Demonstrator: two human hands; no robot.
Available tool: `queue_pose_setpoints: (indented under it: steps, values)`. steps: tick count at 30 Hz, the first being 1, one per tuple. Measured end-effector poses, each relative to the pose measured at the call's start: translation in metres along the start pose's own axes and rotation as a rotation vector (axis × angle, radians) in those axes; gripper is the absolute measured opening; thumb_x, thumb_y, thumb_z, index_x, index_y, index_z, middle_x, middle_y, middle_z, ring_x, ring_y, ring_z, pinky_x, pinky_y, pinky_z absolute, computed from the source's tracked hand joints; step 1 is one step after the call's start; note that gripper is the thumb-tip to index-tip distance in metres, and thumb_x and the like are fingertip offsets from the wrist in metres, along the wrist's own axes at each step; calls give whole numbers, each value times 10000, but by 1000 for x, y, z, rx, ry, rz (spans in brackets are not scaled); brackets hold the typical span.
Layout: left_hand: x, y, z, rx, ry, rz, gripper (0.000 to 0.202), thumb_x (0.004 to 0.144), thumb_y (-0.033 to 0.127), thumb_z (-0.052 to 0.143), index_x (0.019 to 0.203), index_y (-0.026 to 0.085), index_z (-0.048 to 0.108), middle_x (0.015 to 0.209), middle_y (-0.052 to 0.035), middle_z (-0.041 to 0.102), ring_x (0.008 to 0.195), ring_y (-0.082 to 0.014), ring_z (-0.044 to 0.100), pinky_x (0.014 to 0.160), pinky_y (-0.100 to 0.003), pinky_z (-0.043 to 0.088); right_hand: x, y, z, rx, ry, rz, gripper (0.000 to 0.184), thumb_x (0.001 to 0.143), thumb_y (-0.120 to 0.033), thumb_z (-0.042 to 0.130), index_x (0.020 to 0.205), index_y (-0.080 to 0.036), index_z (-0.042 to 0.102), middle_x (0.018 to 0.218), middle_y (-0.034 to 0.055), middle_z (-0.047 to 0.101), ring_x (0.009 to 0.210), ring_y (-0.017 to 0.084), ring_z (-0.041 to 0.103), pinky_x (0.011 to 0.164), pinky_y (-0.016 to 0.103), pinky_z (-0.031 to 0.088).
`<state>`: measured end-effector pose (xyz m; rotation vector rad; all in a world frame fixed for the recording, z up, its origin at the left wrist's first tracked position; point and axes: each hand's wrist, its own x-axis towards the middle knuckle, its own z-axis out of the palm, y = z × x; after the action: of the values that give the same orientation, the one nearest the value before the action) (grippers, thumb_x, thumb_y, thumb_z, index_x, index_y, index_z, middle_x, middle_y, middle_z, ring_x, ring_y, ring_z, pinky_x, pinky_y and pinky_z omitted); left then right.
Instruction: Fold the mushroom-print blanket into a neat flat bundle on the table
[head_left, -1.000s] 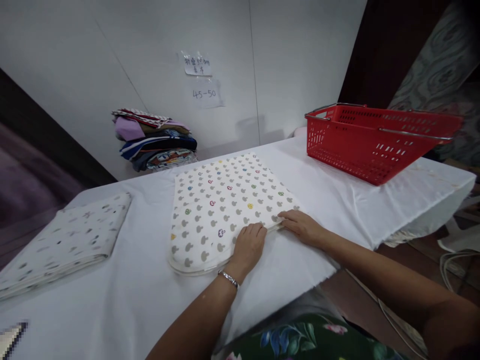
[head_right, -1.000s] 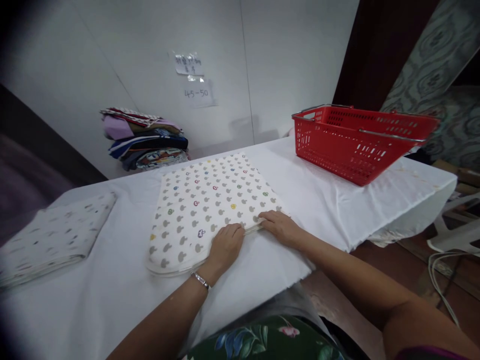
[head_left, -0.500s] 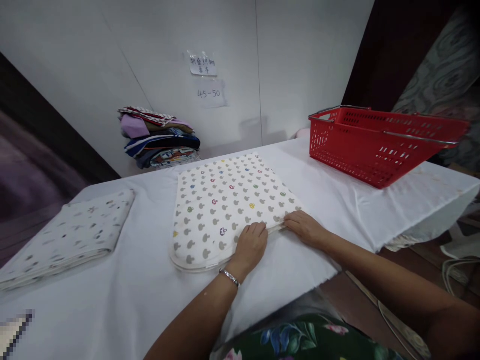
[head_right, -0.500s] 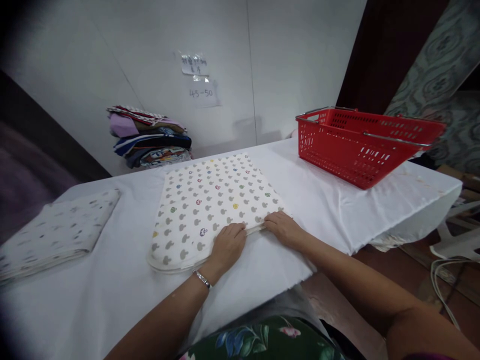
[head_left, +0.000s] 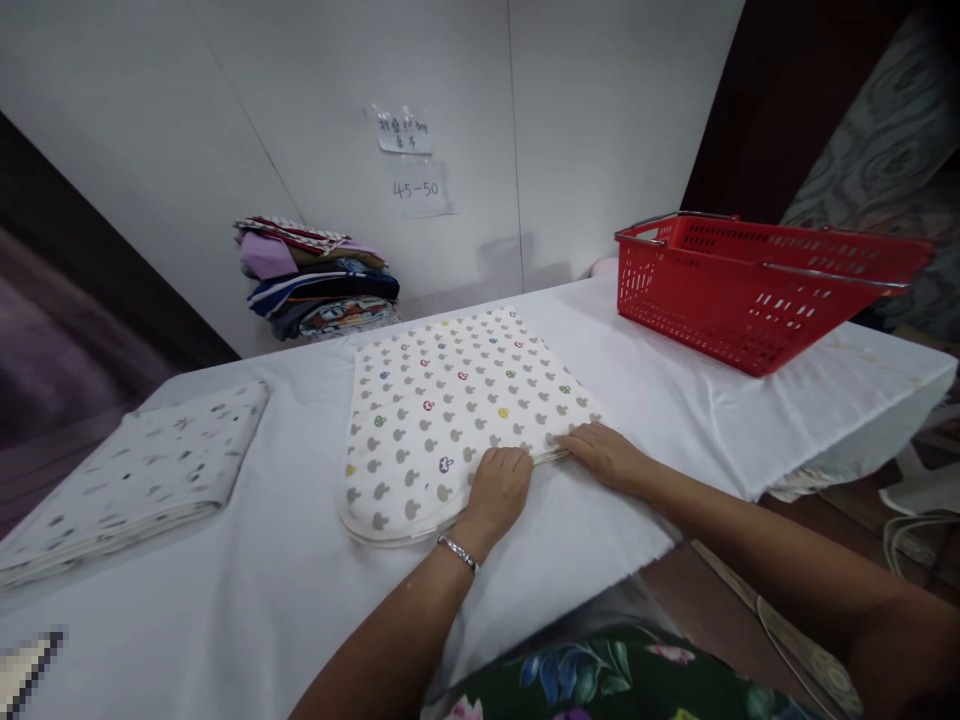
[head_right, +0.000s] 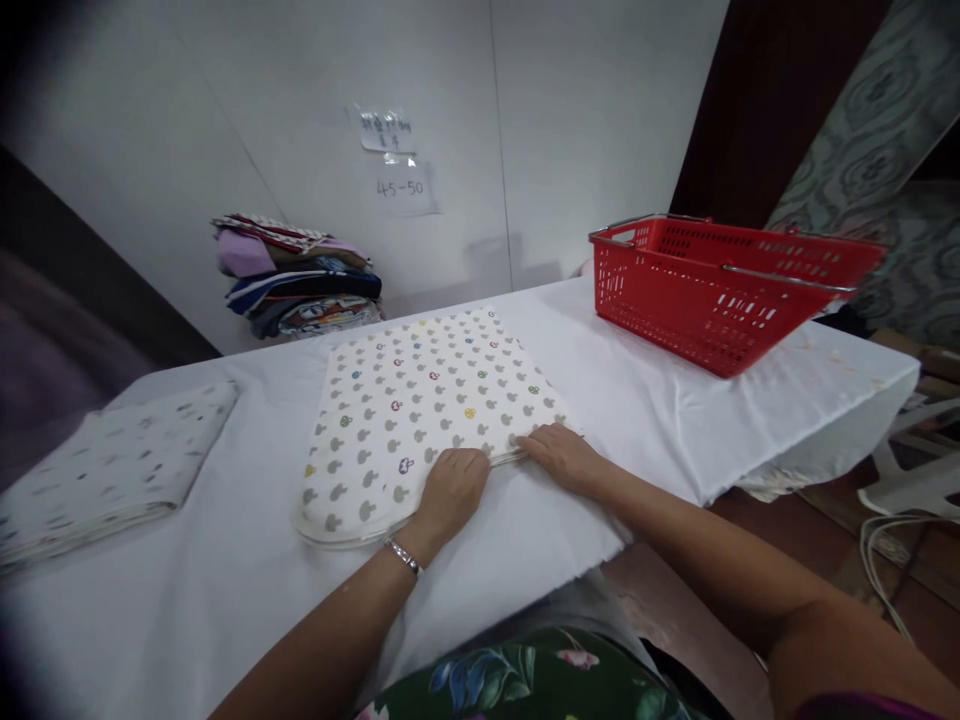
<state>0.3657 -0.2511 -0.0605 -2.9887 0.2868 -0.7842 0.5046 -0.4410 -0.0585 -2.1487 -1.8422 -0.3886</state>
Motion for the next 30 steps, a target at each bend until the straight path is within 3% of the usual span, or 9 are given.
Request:
queue_pose_setpoints:
  steps: [5, 13, 18, 24, 30]
  values:
    - [5, -4, -4, -12, 34, 9, 129, 864, 106, 440, 860, 180, 546, 912, -54, 589, 856, -172, 516, 748, -326, 396, 5, 2, -5, -35, -1, -12, 259, 937, -181, 357, 1055, -161, 587, 950, 93, 613, 846, 193, 514, 739, 328, 371]
    - [2, -6, 4, 20, -45, 45, 174, 855, 73, 413, 792, 185, 531, 746, -26, 538, 716, -170, 484, 680, -319, 377, 8, 1, 0, -38, -47, -20, 241, 943, -182, 370, 1031, -181, 594, 946, 76, 615, 843, 192, 507, 728, 317, 361]
    - [3, -7, 0, 16, -20, 57, 166, 854, 78, 428, 807, 196, 535, 801, -27, 552, 753, -168, 481, 689, -313, 371, 7, -3, 1, -70, -38, 23, 228, 941, -187, 381, 1022, -175, 594, 931, 71, 612, 849, 199, 503, 713, 323, 350]
    - [1, -3, 1, 72, -70, 94, 143, 843, 86, 459, 781, 186, 541, 896, -50, 569, 790, -182, 489, 696, -328, 382, 8, -4, 3, -55, -78, 5, 231, 944, -189, 372, 992, -167, 597, 918, 69, 600, 829, 192, 492, 700, 316, 354]
    - [-1, 5, -5, 60, -144, 20, 150, 824, 64, 456, 826, 181, 550, 975, -61, 567, 842, -193, 494, 721, -340, 386, 8, -5, 1, -60, -86, 19, 232, 935, -180, 386, 988, -161, 611, 894, 66, 598, 817, 191, 492, 700, 312, 358]
